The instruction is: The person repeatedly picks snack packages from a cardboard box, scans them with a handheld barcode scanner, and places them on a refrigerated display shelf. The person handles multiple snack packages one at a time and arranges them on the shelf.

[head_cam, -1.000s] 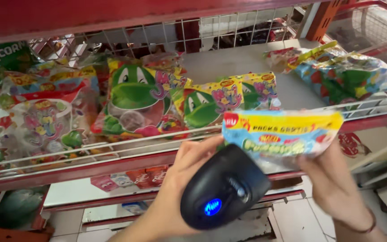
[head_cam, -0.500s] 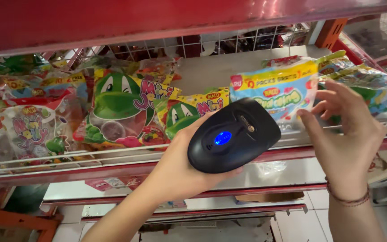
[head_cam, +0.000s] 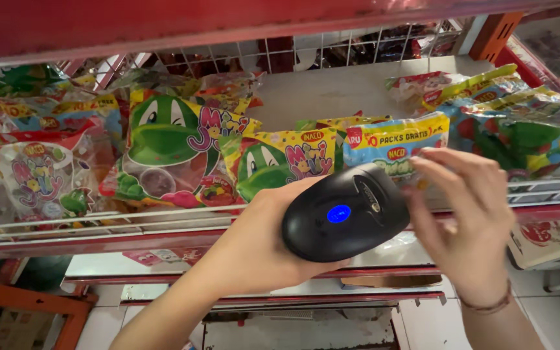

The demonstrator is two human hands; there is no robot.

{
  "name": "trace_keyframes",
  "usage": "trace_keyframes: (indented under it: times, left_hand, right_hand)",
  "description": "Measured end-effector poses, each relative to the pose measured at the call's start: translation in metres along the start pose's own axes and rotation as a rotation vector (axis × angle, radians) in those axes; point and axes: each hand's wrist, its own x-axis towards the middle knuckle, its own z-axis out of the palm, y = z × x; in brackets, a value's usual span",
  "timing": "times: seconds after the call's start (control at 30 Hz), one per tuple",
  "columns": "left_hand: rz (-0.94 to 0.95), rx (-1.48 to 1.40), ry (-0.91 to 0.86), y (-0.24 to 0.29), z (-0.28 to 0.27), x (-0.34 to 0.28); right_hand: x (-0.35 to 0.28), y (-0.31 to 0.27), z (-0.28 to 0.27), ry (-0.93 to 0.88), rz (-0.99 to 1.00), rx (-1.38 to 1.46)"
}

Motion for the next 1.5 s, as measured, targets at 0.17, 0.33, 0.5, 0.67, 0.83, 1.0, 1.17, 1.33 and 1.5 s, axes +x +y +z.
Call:
trace_keyframes:
  times: [0.17, 0.33, 0.5, 0.67, 0.83, 1.0, 1.17, 1.33, 1.5]
  left_hand:
    - [-0.012, 0.034, 0.088, -0.006, 0.002, -0.006]
    - [0.126, 0.078, 0.229, -0.015, 0.001, -0.030]
    - [0.017, -0.067, 0.291, -0.035, -0.002, -0.070]
    - [0.041, -0.071, 0.229, -0.069, -0.007, -0.116]
    - [-0.031, -0.075, 0.189, -0.100, -0.004, -0.164]
    - [-0.085, -0.107, 0.109, -0.136, 0.010, -0.210]
    - [-0.329, -0.264, -0.028, -0.184, 0.049, -0.251]
    - [-0.453, -0.322, -0.080, -0.236, 0.118, -0.281]
    - [-0.451, -0.250, -0.206, -0.267, 0.189, -0.306]
  right_hand:
    - [-0.001, -0.012, 0.012, -0.041, -0.068, 0.002]
    - [-0.010, -0.021, 0.016, 0.025, -0.048, -0.023]
    - [-0.038, -0.033, 0.019, 0.106, 0.037, -0.064]
    - [-0.081, -0.059, 0.028, 0.159, 0.183, -0.058]
    - [-0.129, -0.109, 0.038, 0.124, 0.372, -0.050]
    - [-0.183, -0.168, 0.044, 0.054, 0.539, -0.114]
    - [-0.250, -0.211, 0.040, -0.080, 0.691, -0.202]
    - [-0.338, -0.226, 0.028, -0.168, 0.857, -0.196]
    - [-0.440, -0.214, 0.000, -0.303, 1.067, -0.192]
